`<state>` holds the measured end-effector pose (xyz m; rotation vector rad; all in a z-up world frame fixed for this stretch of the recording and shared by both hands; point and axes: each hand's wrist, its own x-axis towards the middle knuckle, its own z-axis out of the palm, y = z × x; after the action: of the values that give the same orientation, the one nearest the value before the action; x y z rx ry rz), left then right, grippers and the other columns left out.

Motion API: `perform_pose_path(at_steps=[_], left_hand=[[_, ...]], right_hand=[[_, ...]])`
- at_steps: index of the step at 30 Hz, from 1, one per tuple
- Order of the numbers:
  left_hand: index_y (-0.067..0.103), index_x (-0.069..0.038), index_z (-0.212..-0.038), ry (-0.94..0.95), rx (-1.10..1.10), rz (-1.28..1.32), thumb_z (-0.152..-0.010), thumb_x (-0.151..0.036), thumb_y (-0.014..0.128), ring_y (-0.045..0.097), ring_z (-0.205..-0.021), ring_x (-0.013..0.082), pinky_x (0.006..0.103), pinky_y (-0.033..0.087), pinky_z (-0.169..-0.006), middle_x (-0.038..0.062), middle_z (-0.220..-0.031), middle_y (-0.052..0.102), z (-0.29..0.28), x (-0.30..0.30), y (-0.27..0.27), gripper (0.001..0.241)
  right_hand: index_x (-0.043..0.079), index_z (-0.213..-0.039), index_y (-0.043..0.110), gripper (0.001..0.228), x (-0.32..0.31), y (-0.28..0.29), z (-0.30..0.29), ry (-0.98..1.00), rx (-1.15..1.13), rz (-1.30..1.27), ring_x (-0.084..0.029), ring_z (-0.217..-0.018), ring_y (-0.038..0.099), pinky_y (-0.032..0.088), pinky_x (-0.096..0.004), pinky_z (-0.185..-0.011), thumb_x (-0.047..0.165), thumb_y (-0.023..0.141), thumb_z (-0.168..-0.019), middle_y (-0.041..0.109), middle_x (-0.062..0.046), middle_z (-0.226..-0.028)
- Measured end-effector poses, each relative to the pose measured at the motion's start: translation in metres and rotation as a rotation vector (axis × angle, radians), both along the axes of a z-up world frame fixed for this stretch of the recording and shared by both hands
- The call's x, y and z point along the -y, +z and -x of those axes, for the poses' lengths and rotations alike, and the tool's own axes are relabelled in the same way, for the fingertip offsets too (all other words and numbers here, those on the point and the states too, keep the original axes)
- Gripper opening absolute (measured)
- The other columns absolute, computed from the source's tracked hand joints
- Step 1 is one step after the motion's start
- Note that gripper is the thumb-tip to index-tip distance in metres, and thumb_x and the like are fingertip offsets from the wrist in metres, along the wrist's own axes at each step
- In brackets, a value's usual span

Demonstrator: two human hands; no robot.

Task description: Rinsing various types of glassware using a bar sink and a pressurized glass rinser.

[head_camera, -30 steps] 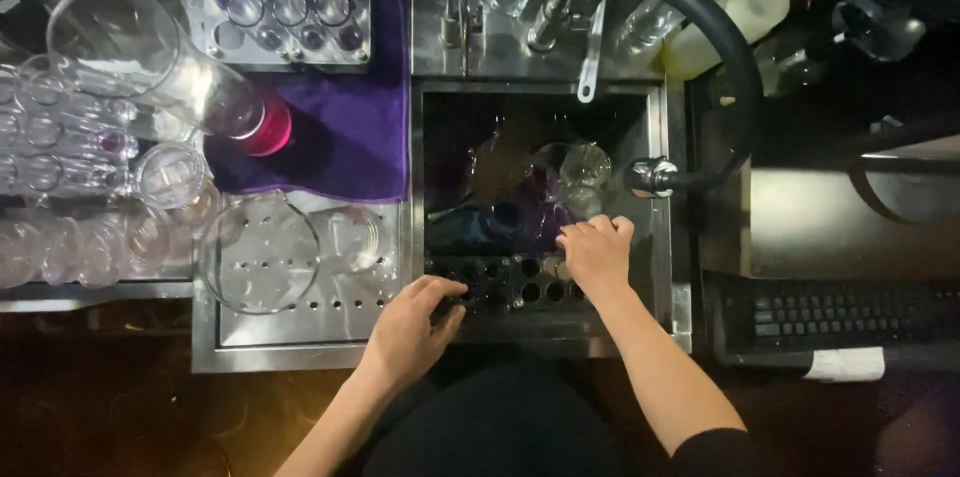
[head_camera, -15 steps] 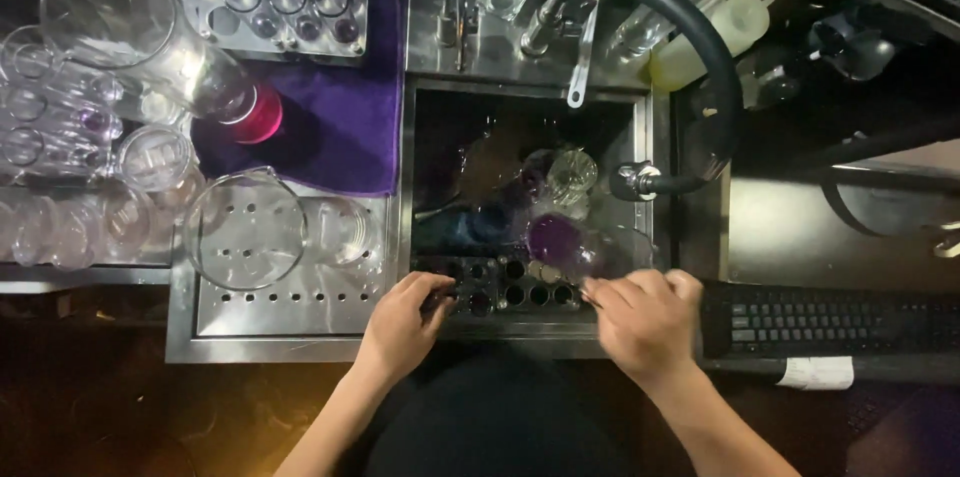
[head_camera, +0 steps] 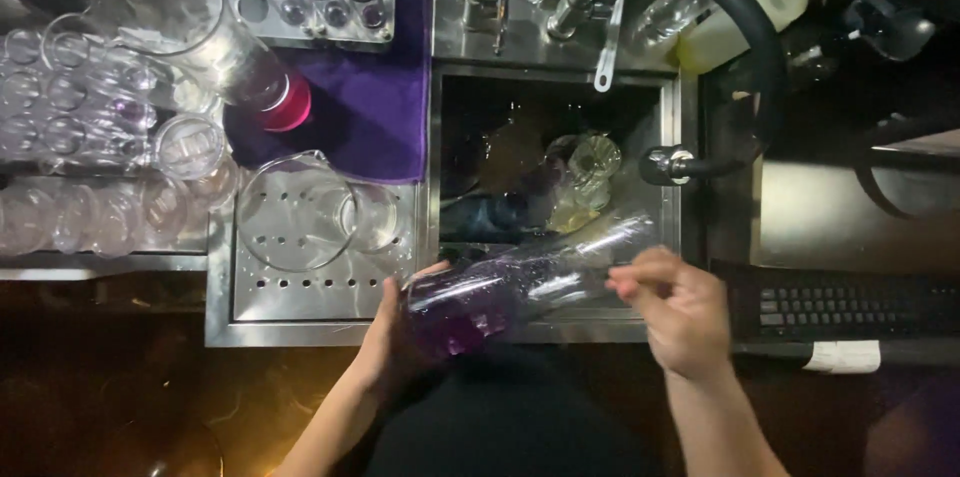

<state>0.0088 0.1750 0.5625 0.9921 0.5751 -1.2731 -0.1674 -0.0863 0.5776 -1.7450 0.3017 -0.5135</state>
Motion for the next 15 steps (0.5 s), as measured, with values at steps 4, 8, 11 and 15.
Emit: perform_pose_path(at_steps=[4, 8, 11, 15], left_hand=[[0.053, -0.008, -0.145, -0.023, 0.087, 0.003, -0.086, -0.059, 0.034, 0.062, -0.128, 0.0413, 0.0622, 0.052, -0.101, 0.026, -0.138, 0.066, 0.008, -0.030, -0.031, 0.081], [0.043, -0.011, -0.124, -0.224, 0.279, -0.073, -0.091, -0.053, 0.038, 0.061, -0.108, 0.0319, 0.0518, 0.055, -0.083, 0.018, -0.122, 0.058, -0.001, -0.028, -0.023, 0.054], [0.042, -0.011, -0.119, -0.170, 0.252, -0.127, -0.090, -0.053, 0.044, 0.061, -0.097, 0.0265, 0.0441, 0.051, -0.081, 0.015, -0.114, 0.061, 0.001, -0.030, -0.050, 0.052], [0.045, -0.011, -0.129, -0.142, 0.243, -0.156, -0.095, -0.044, 0.047, 0.059, -0.092, 0.0247, 0.0425, 0.054, -0.076, 0.014, -0.107, 0.059, -0.005, -0.022, -0.044, 0.047]], right_hand=[[0.009, -0.092, 0.075, 0.003, -0.008, -0.052, -0.007, -0.206, -0.314, -0.364, -0.016, -0.083, 0.068, 0.056, -0.031, -0.082, 0.012, 0.075, -0.090, 0.073, -0.005, -0.086], [0.012, -0.091, 0.066, 0.007, -0.008, -0.073, -0.027, -0.259, -0.686, -0.186, -0.014, -0.081, 0.057, 0.047, -0.031, -0.079, 0.010, 0.073, -0.093, 0.064, 0.000, -0.087], [0.014, -0.089, 0.064, 0.010, -0.010, -0.079, -0.030, -0.279, -0.800, -0.203, -0.016, -0.082, 0.053, 0.044, -0.033, -0.082, 0.012, 0.073, -0.093, 0.058, 0.000, -0.085], [0.014, -0.088, 0.066, 0.010, -0.009, -0.085, -0.031, -0.322, -0.809, -0.247, -0.015, -0.085, 0.055, 0.044, -0.032, -0.085, 0.009, 0.073, -0.092, 0.060, 0.001, -0.088]])
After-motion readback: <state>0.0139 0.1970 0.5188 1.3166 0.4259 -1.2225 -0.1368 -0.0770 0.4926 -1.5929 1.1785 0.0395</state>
